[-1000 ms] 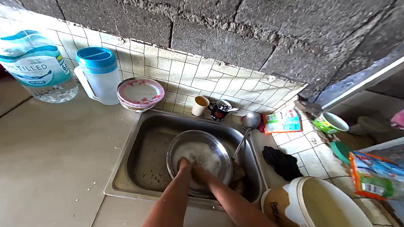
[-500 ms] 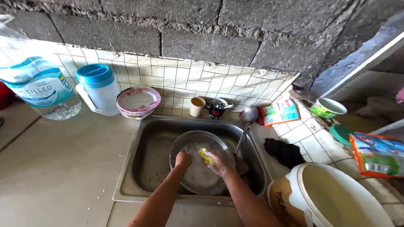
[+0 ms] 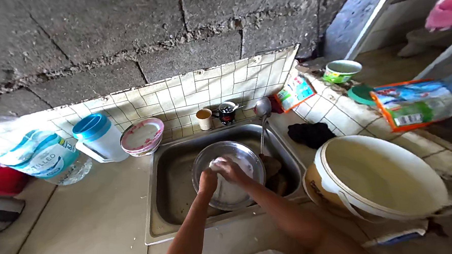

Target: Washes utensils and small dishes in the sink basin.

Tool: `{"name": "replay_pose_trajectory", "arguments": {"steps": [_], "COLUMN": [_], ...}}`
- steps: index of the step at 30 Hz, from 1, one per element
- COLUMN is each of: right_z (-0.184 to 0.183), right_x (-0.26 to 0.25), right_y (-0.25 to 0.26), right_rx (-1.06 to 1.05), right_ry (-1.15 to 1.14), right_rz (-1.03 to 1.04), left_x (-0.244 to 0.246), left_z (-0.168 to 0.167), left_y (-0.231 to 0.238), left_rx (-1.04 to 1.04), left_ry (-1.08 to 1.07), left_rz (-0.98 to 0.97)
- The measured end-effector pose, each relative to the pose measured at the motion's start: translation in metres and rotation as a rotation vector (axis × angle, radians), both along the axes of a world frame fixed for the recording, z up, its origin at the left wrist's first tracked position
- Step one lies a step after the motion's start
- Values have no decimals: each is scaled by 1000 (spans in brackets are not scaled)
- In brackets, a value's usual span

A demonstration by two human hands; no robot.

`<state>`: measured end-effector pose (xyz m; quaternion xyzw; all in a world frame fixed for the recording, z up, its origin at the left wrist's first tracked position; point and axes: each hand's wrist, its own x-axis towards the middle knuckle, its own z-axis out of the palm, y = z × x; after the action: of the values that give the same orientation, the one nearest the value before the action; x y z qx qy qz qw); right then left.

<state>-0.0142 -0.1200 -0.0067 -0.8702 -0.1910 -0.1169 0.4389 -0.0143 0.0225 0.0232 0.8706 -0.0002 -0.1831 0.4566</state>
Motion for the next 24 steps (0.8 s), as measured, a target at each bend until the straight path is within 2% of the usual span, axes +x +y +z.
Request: {"name": "replay_pose_trajectory", "arguments": {"steps": [3,8,12,16,19,21,24], "right_z": [-2,5,-1,9,7,2,9], "right_x": [6,-14,-2,-19,-17,-5,6], "right_y": [-8,4,-7,-1,-7,-17,-16], "right_rx": [-153,-144,-159,-112,-151,-163,50], "right_ry": [56,55,-11,82,75,36,92], "right_rz": [-56,-3,-79,62,75,-32,-239], "left_x": [-10,-12,-19,-19,-20,-21,-20], "left_z": [5,22,20,17,16,9,18], "left_y": [-3,-1,-3,2,4,6,5], "left_rx": [13,-60,-75,-142,-145,-34,411], "left_ry": [23,188,224,233,249,150,56], "left_rz": [0,39,12,27,20,-47,-149]}}
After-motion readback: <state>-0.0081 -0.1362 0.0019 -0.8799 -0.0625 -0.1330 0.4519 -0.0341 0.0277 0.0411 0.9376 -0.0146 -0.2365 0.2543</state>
